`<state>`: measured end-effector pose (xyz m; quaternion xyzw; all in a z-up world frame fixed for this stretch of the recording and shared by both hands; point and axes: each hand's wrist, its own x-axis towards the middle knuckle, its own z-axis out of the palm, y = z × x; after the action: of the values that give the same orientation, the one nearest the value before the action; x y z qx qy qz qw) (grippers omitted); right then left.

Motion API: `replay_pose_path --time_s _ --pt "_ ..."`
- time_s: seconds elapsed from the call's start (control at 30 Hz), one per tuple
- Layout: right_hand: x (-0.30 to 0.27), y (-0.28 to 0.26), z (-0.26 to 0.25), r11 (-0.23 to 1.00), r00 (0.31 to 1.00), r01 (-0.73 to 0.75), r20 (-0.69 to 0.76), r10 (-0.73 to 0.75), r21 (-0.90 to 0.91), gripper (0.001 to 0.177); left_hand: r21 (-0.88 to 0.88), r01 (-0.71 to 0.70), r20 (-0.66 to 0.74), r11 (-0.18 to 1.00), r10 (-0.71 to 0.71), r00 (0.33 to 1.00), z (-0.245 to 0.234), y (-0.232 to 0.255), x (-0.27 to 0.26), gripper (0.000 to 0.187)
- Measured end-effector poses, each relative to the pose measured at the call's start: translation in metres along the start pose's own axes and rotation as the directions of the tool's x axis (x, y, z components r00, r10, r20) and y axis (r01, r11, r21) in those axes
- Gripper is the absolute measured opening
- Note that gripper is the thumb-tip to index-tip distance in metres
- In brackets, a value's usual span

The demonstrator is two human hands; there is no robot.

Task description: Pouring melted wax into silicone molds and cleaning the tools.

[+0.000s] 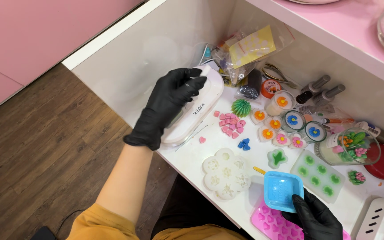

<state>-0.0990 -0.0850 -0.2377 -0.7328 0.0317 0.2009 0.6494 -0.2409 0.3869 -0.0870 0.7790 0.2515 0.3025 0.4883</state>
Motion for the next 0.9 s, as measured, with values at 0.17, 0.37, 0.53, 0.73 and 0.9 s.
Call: replay_pose_path --time_s 0.17,0.37,0.53,0.73,0.9 --pt "-0.022 -0.030 0.024 0.999 0.999 -0.036 -0.020 0.036 -0.012 0.045 0.088 -0.030 -0.023 0.996 0.032 0.999 0.013 -0.012 -0.003 0.065" --pt "-0.032 -0.041 0.029 0.997 0.997 -0.044 -0.069 0.040 -0.056 0.047 0.625 -0.327 -0.066 0.709 0.466 0.882 0.050 -0.017 -0.009 0.064" --pt "-0.041 -0.055 0.029 0.994 0.997 -0.077 -0.033 0.075 -0.072 0.053 0.341 -0.519 0.214 0.784 0.473 0.854 0.077 -0.028 -0.042 0.031" --pt "-0.041 -0.050 0.031 0.993 0.995 -0.077 -0.067 0.071 -0.085 0.051 0.655 -0.379 0.499 0.654 0.002 0.867 0.094 -0.017 -0.081 0.017" --pt "-0.037 -0.055 0.049 0.990 0.996 -0.086 -0.018 0.085 -0.109 0.050 0.554 -0.443 0.419 0.705 0.224 0.880 0.096 -0.027 -0.091 0.021"
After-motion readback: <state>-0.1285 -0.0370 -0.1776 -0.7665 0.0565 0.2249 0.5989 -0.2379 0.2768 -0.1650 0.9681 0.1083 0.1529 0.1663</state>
